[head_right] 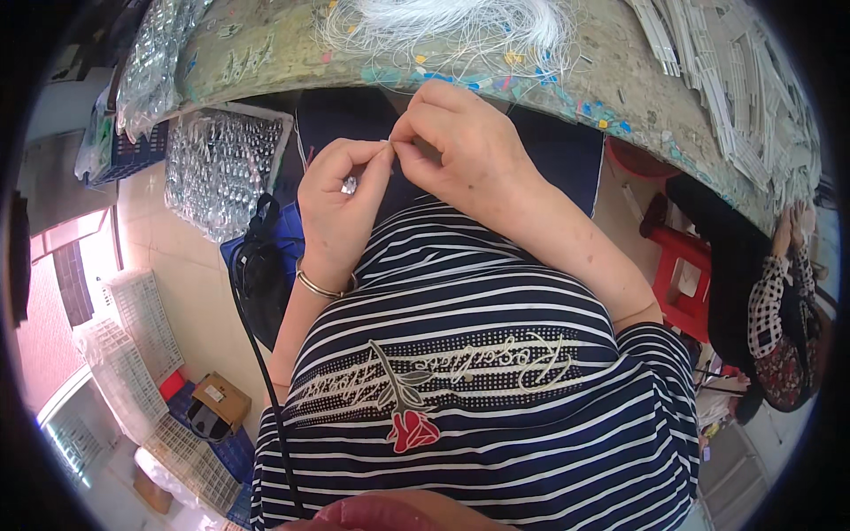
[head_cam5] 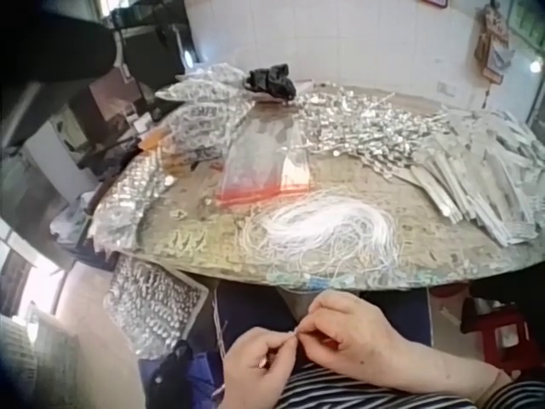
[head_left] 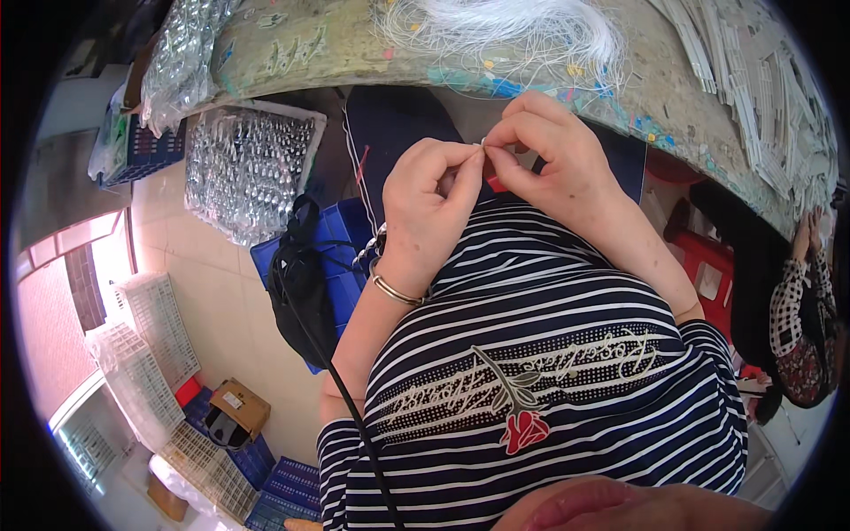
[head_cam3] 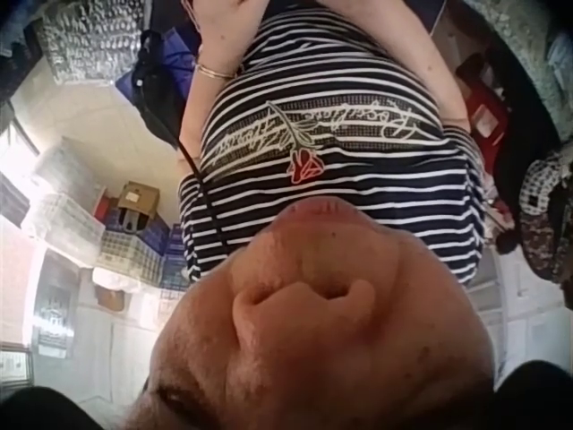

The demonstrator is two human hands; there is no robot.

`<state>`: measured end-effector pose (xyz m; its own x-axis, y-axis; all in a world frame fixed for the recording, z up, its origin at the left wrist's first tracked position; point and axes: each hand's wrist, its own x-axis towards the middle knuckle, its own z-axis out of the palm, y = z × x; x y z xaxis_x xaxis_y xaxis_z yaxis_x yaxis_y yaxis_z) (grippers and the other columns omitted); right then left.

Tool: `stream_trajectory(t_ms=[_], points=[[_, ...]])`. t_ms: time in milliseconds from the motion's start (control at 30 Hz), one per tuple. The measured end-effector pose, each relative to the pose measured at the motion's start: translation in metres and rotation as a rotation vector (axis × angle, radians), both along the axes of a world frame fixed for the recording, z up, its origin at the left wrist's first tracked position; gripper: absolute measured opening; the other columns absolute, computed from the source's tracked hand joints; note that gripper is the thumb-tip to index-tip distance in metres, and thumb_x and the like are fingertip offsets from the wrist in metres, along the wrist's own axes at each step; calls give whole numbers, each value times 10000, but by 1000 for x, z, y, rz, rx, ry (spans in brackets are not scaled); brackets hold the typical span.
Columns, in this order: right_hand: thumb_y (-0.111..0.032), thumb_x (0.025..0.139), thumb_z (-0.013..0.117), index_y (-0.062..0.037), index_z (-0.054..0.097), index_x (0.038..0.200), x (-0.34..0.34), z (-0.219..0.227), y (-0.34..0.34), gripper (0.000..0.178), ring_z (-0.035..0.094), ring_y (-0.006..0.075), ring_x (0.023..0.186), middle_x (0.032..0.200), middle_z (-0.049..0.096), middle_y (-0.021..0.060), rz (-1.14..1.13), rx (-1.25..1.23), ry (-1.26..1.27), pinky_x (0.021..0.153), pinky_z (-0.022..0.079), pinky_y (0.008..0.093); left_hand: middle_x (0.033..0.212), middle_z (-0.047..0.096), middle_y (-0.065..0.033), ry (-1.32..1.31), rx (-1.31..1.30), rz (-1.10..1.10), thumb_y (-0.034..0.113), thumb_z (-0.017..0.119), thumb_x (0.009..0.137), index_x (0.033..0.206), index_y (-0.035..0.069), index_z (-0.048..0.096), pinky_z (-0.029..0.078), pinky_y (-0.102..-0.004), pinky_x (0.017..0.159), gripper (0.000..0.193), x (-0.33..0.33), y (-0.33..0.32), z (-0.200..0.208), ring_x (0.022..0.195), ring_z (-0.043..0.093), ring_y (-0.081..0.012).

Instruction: The recorder is assembling small toy components by threading thin white strings through small metal pieces.

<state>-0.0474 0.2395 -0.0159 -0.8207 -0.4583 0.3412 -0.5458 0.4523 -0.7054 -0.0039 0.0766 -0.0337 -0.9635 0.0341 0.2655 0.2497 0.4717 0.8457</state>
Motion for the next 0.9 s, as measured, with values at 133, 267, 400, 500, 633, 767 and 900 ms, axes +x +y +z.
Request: stream_trajectory(t_ms=[133,267,400,500,633,767,900], points=[[4,772,626,-21,599,840,1,0,0,77,558,106,726,825,535,34,-5,-154,-219,630,451,226,730,605,-6,-398,639,63,52,636,832,883,0,653,349,-171,541,75,0,2,8,602,465,-38],[-16,841,587,-12,592,878,0,-4,2,37,543,74,794,878,533,8,41,-360,-577,710,446,210,699,598,-2,-552,832,68,93,634,842,905,10,663,272,-151,504,109,0,0,10,562,405,-9],[-38,884,567,2,589,897,1,-3,4,47,557,76,859,927,539,9,52,-443,-761,782,452,207,706,599,2,-533,832,63,89,637,840,910,8,663,271,-152,507,110,0,-1,11,566,406,-6],[-49,888,571,2,586,918,2,-7,5,61,564,78,884,938,544,9,85,-422,-729,802,462,209,735,608,0,-466,769,60,66,636,839,907,3,660,332,-150,544,95,2,0,10,603,458,-20],[-61,896,565,-5,585,936,2,-6,4,72,567,72,867,922,559,4,81,-362,-728,790,471,208,784,621,-2,-408,593,56,31,632,840,900,-6,656,420,-169,640,75,3,0,3,686,536,-49],[-123,888,594,-26,605,942,2,-13,4,112,529,41,768,830,570,-23,43,-395,-738,678,440,185,789,625,1,-388,519,50,34,643,835,899,-2,659,430,-173,654,76,3,0,3,705,551,-51],[-169,873,623,-43,625,932,3,-15,4,139,474,13,650,753,564,-47,35,-445,-734,549,392,167,781,625,5,-413,489,56,33,650,829,900,1,660,428,-168,649,79,3,0,5,698,552,-46]])
